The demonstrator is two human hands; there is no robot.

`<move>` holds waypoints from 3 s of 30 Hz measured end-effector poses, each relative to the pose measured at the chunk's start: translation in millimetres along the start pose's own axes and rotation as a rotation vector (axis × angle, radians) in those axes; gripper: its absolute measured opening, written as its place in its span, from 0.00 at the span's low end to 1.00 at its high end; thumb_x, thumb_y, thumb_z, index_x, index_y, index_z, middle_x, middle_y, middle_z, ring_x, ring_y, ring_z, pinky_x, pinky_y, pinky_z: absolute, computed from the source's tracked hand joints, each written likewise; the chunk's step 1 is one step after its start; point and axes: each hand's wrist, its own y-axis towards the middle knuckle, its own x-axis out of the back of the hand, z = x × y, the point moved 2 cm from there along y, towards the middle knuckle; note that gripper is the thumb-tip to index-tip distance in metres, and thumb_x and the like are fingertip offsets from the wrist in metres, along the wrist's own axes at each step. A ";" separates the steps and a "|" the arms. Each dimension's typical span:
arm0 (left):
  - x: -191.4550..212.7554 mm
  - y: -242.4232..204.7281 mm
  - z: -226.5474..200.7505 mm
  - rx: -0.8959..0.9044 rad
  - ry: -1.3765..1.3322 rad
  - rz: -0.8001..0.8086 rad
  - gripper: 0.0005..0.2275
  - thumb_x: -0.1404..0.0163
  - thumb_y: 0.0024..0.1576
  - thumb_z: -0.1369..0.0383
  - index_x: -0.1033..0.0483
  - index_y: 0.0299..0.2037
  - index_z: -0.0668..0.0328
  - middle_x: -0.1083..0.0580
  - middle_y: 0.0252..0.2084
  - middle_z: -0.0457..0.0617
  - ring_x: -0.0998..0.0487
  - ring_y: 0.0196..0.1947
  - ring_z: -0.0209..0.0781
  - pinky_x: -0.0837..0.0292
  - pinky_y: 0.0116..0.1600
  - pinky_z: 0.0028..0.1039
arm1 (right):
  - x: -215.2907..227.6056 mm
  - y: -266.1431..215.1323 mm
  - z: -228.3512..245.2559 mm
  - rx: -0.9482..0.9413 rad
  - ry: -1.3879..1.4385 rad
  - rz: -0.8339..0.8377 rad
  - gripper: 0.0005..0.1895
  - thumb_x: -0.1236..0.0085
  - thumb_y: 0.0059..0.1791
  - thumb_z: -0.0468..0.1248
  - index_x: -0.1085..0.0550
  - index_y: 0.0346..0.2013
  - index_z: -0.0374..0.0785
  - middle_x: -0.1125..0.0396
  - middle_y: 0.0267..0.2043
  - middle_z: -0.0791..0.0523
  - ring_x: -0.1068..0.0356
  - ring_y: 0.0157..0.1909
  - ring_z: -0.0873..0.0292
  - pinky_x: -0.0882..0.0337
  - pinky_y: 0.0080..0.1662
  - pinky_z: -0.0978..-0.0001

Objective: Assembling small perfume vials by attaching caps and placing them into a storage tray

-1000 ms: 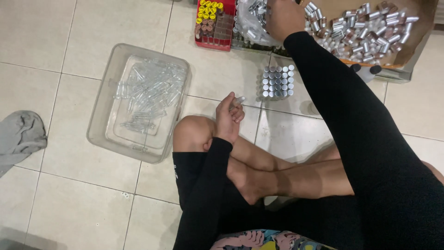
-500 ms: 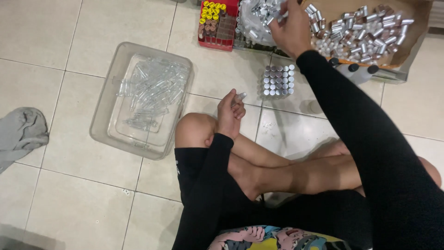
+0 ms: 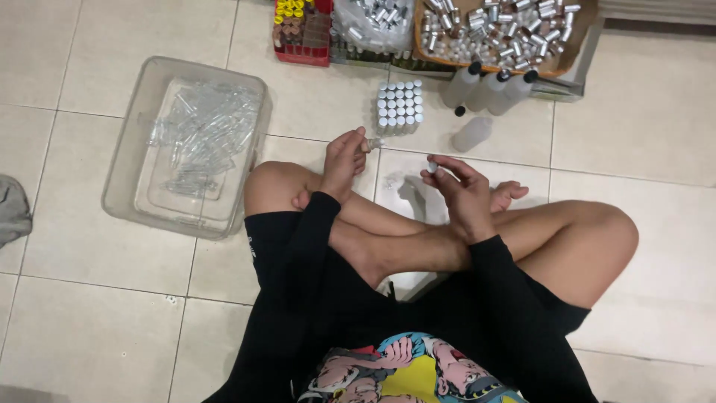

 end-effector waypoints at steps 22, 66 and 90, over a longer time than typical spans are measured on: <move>6.3 -14.1 12.7 -0.173 0.115 0.190 0.10 0.48 0.65 0.63 0.27 0.34 0.60 0.43 0.17 0.42 0.43 0.15 0.27 0.46 0.20 0.15 | -33.8 15.0 -3.3 0.364 -0.241 0.179 0.15 0.35 0.45 0.19 0.22 0.46 0.28 0.30 0.43 0.50 0.24 0.34 0.61 0.23 0.37 0.77; -45.4 -101.4 -96.8 -0.561 0.164 0.163 0.09 0.41 0.60 0.74 0.23 0.47 0.67 0.26 0.32 0.49 0.22 0.33 0.31 0.21 0.44 0.22 | -84.7 -34.8 91.2 0.495 -0.199 0.361 0.14 0.44 0.52 0.21 0.30 0.53 0.26 0.30 0.37 0.46 0.26 0.33 0.57 0.27 0.37 0.71; -71.0 -96.8 -72.9 -0.412 0.200 0.188 0.08 0.40 0.58 0.74 0.21 0.45 0.68 0.24 0.28 0.50 0.21 0.28 0.30 0.24 0.36 0.18 | -36.4 -33.0 94.3 0.526 -0.394 0.314 0.11 0.40 0.52 0.24 0.26 0.49 0.26 0.28 0.30 0.49 0.27 0.31 0.57 0.28 0.39 0.67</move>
